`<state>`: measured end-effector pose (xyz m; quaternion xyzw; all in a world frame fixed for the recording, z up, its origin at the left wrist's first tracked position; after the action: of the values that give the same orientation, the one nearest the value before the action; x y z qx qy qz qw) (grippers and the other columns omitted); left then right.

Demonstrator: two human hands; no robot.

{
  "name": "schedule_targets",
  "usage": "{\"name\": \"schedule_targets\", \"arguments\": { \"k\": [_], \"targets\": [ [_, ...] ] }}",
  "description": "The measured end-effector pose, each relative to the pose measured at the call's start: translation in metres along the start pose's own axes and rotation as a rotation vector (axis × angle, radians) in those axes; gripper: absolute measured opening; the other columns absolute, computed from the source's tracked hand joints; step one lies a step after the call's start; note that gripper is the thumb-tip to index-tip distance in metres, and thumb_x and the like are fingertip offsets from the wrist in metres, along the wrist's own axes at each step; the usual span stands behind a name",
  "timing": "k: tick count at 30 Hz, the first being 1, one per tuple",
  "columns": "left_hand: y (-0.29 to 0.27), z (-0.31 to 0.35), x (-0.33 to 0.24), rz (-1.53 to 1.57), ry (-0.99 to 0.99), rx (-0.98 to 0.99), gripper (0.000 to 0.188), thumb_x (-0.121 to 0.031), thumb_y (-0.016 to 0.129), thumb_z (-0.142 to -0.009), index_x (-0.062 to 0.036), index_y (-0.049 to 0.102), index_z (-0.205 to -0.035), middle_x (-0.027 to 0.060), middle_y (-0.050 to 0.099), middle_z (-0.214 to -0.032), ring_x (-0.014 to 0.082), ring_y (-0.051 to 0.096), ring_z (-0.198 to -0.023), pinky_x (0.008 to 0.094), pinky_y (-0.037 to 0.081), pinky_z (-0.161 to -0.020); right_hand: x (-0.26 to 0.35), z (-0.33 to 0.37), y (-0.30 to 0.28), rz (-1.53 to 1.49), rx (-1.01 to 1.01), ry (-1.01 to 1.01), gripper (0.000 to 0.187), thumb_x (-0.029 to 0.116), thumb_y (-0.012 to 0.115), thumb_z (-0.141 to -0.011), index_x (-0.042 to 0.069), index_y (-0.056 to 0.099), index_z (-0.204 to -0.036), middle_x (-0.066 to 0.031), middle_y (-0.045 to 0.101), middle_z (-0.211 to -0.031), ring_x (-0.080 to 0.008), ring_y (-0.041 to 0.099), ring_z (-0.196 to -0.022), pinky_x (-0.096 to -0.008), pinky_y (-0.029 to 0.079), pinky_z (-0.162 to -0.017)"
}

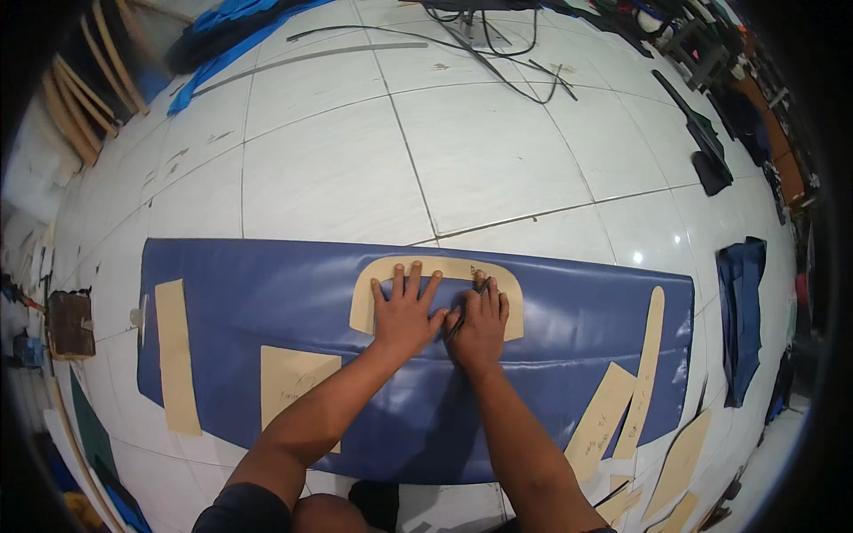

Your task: The person places cardboard templates onto a sheet of material and traces their outlines using a pen.

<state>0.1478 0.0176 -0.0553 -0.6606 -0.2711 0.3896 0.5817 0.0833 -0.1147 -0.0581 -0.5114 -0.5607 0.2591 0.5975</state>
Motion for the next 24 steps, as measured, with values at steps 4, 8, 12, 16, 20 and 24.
{"name": "schedule_targets", "arguments": {
  "k": [4,8,12,16,20,24],
  "targets": [
    [0.006,0.002,0.005,0.058,-0.003,0.005,0.071,-0.052,0.056,-0.098,-0.0165,0.042,-0.157,0.0156,0.036,-0.164,0.0411,0.029,-0.152,0.0762,0.021,-0.114,0.0,-0.001,0.001,-0.004,-0.039,-0.005,0.036,0.023,0.066,-0.087,0.005,0.06,-0.117,-0.022,0.046,-0.155,-0.0405,0.035,-0.149,-0.0568,0.021,-0.124],
    [0.008,0.004,0.002,0.125,-0.03,0.006,0.076,-0.052,0.058,-0.096,-0.015,0.038,-0.159,0.0164,0.029,-0.167,0.0407,0.023,-0.155,0.0725,0.014,-0.119,-0.001,0.0,0.002,0.017,-0.021,0.018,0.036,0.022,0.066,-0.086,0.006,0.06,-0.118,-0.0232,0.049,-0.153,-0.0412,0.035,-0.149,-0.0567,0.021,-0.123],
    [0.01,0.008,0.007,0.242,-0.04,-0.149,0.072,-0.053,0.06,-0.095,-0.0162,0.046,-0.155,0.0213,0.029,-0.165,0.0471,0.021,-0.153,0.0715,0.013,-0.119,0.004,0.0,0.004,0.013,-0.108,-0.033,0.03,0.019,0.064,-0.088,0.006,0.059,-0.115,-0.0251,0.05,-0.152,-0.0442,0.04,-0.146,-0.0588,0.023,-0.121],
    [0.008,0.007,0.008,0.27,-0.058,-0.096,0.071,-0.05,0.063,-0.095,-0.0191,0.045,-0.156,0.0257,0.024,-0.166,0.0517,0.02,-0.152,0.0695,0.015,-0.12,0.003,0.0,0.005,0.02,-0.091,-0.05,0.027,0.017,0.062,-0.088,0.006,0.058,-0.113,-0.0263,0.049,-0.152,-0.0471,0.04,-0.145,-0.0602,0.024,-0.12],
    [0.002,0.003,0.004,0.26,-0.052,-0.042,0.072,-0.05,0.063,-0.094,-0.0184,0.044,-0.156,0.0256,0.024,-0.166,0.0516,0.02,-0.152,0.0697,0.015,-0.12,0.001,0.0,0.0,0.016,-0.066,-0.027,0.028,0.017,0.063,-0.089,0.005,0.058,-0.114,-0.0274,0.048,-0.153,-0.0473,0.038,-0.145,-0.0612,0.025,-0.119],
    [-0.001,0.001,0.007,0.227,-0.057,0.03,0.072,-0.053,0.061,-0.095,-0.0184,0.045,-0.157,0.0231,0.025,-0.167,0.0503,0.02,-0.153,0.0709,0.013,-0.12,0.002,0.0,0.0,0.029,-0.071,-0.074,0.03,0.018,0.065,-0.088,0.005,0.056,-0.113,-0.0278,0.047,-0.151,-0.0472,0.038,-0.145,-0.063,0.025,-0.118]
  ]
}}
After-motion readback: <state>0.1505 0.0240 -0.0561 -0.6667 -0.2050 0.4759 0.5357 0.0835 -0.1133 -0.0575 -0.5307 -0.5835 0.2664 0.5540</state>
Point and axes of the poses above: each hand's wrist, its own z-axis away from the middle knuckle, its own y-axis out of the palm, x = y × z, the point moved 2 cm from there along -z, towards the middle knuckle
